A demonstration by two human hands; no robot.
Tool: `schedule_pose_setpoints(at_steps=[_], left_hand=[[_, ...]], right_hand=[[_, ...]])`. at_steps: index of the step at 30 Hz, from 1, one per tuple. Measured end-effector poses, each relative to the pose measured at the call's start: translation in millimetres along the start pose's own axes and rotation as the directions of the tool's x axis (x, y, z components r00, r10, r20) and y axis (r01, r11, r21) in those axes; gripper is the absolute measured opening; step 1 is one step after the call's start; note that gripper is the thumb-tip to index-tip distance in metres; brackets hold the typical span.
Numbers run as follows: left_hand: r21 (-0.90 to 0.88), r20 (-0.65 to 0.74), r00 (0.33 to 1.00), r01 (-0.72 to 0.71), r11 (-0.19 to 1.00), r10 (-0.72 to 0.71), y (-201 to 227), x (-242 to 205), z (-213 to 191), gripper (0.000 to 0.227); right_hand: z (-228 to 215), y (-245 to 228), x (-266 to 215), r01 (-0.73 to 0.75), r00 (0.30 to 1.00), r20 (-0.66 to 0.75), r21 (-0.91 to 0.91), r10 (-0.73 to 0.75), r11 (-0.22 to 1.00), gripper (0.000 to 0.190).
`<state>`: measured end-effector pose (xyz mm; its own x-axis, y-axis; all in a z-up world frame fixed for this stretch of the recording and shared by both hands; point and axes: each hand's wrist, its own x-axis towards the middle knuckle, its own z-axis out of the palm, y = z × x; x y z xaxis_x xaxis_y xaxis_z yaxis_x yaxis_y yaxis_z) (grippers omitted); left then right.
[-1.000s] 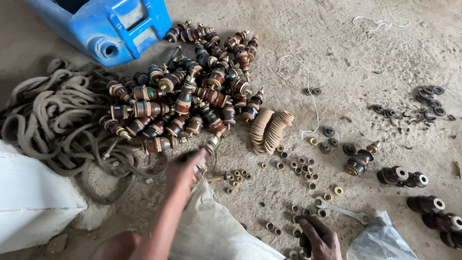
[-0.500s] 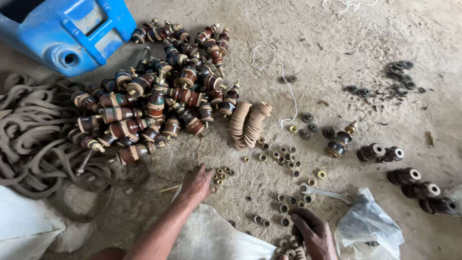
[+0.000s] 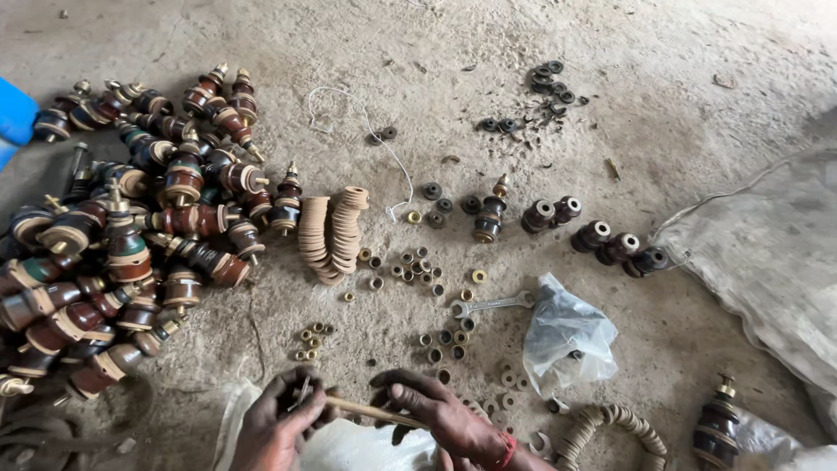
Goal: The person assembles small cylindrical components by hand, inserting brass rods and attaching washers and nuts. The person works on the floor, handling multiple parts and placing finished assemblies aside.
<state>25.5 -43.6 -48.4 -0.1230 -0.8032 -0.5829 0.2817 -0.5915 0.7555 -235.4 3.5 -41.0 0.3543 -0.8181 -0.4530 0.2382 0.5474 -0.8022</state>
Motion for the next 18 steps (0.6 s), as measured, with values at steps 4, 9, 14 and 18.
schedule_pose_setpoints(at_steps=[4, 9, 14, 18], left_hand=[[0.380, -0.054, 0.998, 0.040, 0.924, -0.021, -48.4, 13.6, -27.6, 0.019], [0.695, -0.047, 0.998, 0.068, 0.716, -0.048, -76.2, 16.6, -29.1, 0.046], [0.620, 0.058, 0.997, 0.006, 0.785, -0.054, -71.6, 15.7, -16.1, 0.046], [0.462, 0.052, 0.997, 0.025, 0.887, -0.055, -60.0, 22.3, -19.4, 0.045]], right_hand=[[-13.6, 18.9, -12.6, 0.085, 0.995, 0.054, -0.099, -0.080, 0.991, 0.033], [-22.8, 22.9, -13.3, 0.159, 0.975, -0.091, -0.351, -0.203, 0.923, 0.024], [-25.1, 11.0, 4.4, -0.137, 0.937, -0.350, -0.331, 0.014, 0.934, 0.030], [-38.5, 3.0, 15.7, 0.048, 0.996, -0.042, -0.516, -0.081, 0.855, 0.040]])
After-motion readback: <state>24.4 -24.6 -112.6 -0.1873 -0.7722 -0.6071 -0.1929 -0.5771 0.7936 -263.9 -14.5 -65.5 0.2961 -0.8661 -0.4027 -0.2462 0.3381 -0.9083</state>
